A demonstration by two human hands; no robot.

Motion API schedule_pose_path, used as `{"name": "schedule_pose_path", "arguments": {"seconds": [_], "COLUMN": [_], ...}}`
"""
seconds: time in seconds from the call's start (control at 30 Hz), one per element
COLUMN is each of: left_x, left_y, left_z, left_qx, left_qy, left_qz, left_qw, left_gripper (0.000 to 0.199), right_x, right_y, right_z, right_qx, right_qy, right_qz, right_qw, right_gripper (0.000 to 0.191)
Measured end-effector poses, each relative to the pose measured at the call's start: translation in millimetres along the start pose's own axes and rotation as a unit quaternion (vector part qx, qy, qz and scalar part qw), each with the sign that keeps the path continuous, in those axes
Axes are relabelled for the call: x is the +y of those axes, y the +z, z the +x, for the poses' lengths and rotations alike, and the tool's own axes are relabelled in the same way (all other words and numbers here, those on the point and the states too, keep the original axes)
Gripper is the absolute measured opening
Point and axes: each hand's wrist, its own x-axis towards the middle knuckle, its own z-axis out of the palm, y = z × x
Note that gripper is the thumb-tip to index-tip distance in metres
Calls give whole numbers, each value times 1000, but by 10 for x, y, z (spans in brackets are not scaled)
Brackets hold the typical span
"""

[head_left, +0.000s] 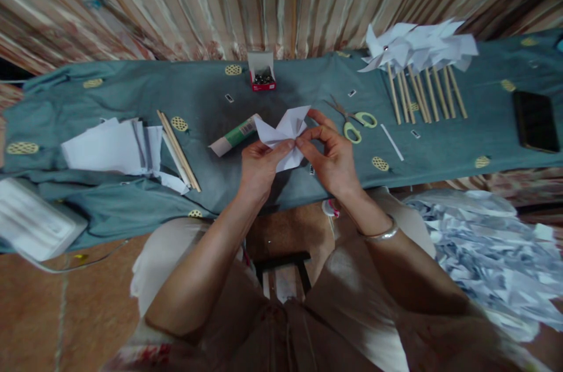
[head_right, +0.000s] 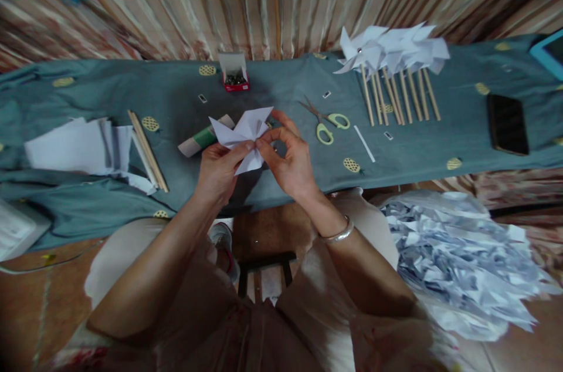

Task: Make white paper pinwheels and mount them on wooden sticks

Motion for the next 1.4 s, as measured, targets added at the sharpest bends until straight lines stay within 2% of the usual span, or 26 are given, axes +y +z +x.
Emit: {"name": "schedule_pose_path", "arguments": {"seconds": [0.6, 0.97, 1.17, 1.4], "left_x": [4, 0, -8, -28], "left_y": [-10, -7, -17, -4], "left_z": [8, 5, 3, 2], "left_qx": [-10, 1, -2, 7], "left_qy": [-15, -8, -1, 6], "left_qz": [-25, 20, 15, 35], "left_qw": [1000, 1000, 1000, 999], "left_gripper": [23, 27, 23, 28], "right_x": [-16, -25, -46, -27], "right_y": [0, -1, -13, -22], "right_z": [-15, 2, 2, -3], "right_qx": [-6, 3, 1, 2], "right_qy": [4, 12, 13, 13], "right_qz": [15, 15, -4, -37], "right_qw": [1000, 1000, 1000, 999], "right_gripper": [7, 6, 7, 7]}}
